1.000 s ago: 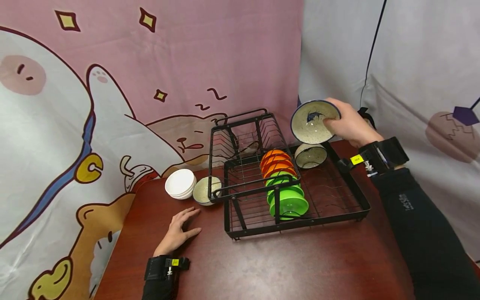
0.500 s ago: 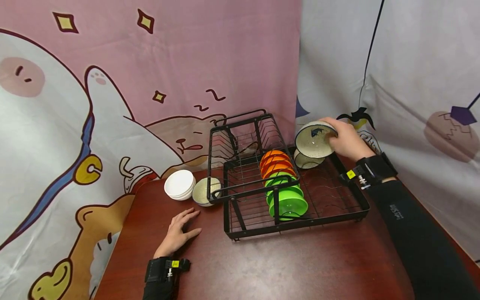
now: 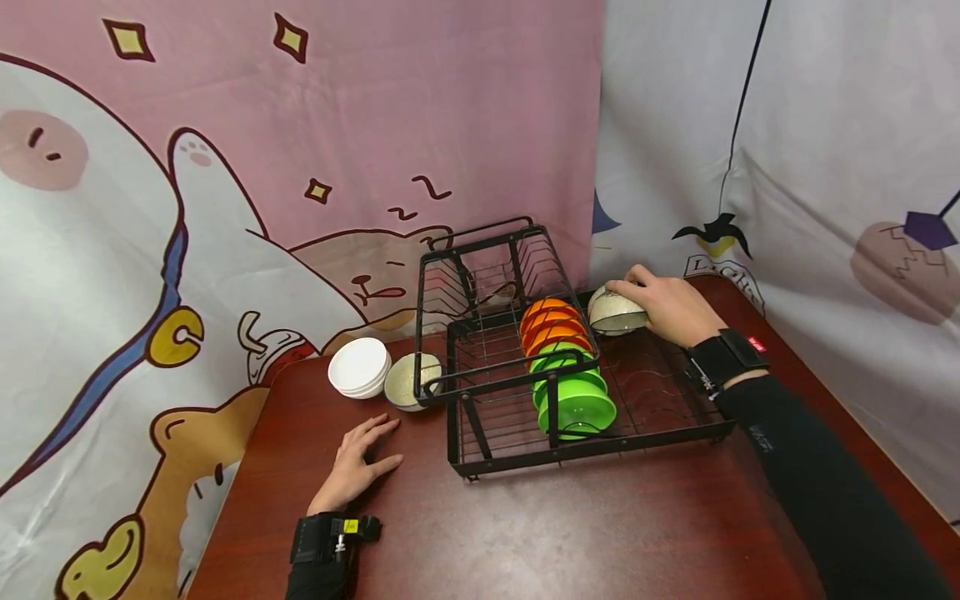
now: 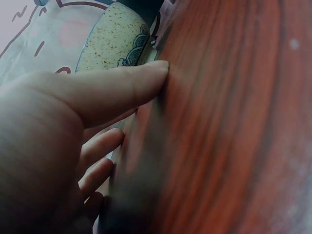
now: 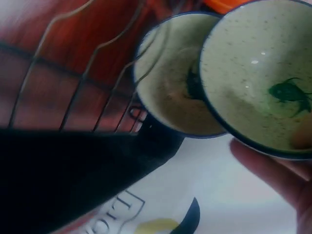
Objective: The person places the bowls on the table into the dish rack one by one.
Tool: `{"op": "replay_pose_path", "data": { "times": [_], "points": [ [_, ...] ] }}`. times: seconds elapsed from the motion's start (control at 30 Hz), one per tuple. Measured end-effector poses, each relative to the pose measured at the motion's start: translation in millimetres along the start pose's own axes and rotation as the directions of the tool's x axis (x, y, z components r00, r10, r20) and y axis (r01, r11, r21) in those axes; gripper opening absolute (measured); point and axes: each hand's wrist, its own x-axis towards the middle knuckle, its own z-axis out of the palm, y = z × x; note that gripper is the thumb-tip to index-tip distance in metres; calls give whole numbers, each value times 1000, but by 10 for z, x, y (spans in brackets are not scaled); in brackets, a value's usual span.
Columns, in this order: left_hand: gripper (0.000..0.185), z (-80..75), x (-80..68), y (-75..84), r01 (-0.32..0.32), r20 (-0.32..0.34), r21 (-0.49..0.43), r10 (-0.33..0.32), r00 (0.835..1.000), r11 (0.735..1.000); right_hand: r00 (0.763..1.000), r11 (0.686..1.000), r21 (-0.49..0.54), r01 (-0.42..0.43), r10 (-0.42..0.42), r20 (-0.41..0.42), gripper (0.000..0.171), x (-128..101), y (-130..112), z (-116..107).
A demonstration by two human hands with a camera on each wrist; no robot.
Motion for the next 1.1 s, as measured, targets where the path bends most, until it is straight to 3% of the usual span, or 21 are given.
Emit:
{"op": "replay_pose_path", "data": {
  "times": [0.17, 0.3, 0.87, 1.1],
  "points": [
    [62, -20, -14, 1, 0, 1, 2, 0, 1000, 1000, 991, 983, -126, 132, -132, 7, 77, -1, -13, 97],
    [62, -23, -15, 2, 9, 0, -1, -9, 1000, 1000, 984, 971, -168, 172, -163, 65, 75, -15, 6, 191],
    [62, -17, -9, -8, -18, -17, 27, 19, 1000, 999, 992, 982, -153, 112, -103, 69, 72, -83, 141, 475],
    [63, -11, -9, -1, -25, -27, 28, 26, 999, 999, 997, 984, -163, 75, -70, 33, 56, -46, 132, 438]
  ]
}}
